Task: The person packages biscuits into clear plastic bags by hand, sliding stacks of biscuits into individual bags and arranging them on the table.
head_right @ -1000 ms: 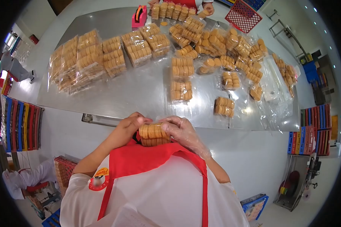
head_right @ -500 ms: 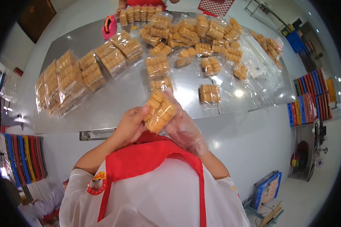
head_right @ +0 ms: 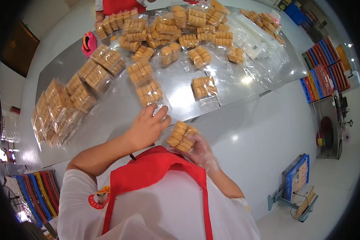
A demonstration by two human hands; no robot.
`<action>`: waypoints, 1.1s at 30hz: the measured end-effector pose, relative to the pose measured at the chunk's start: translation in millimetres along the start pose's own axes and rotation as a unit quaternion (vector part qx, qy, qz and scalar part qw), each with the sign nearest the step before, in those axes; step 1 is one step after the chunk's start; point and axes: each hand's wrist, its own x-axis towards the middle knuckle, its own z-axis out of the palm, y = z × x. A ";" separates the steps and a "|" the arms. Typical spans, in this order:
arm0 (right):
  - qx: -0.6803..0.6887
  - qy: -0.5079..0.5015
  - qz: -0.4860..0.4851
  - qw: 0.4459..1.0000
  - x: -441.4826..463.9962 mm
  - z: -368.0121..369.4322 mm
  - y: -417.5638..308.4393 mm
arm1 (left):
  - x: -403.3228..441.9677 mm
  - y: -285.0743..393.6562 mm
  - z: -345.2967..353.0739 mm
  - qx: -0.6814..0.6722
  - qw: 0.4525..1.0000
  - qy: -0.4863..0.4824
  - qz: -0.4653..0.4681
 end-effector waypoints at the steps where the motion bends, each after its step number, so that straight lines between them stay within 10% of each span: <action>1: -0.013 -0.002 0.010 1.000 5.7 -3.6 4.4 | -2.1 -6.9 9.5 0.037 0.999 -0.035 0.017; 11: -0.006 -0.080 -0.049 0.996 94.9 -6.8 4.3 | 20.4 -0.9 -8.9 0.187 0.953 -0.236 0.032; 26: 0.143 -0.018 -0.180 0.973 95.6 36.7 3.4 | 82.5 18.3 -41.1 -0.097 0.947 -0.301 -0.053; 31: 0.066 0.081 -0.243 0.964 86.0 64.9 7.1 | 78.7 30.5 -21.3 -0.121 0.957 -0.257 -0.048; 33: -0.147 0.316 -0.318 0.882 81.7 99.5 18.4 | 77.7 37.2 -15.9 -0.122 0.957 -0.259 -0.046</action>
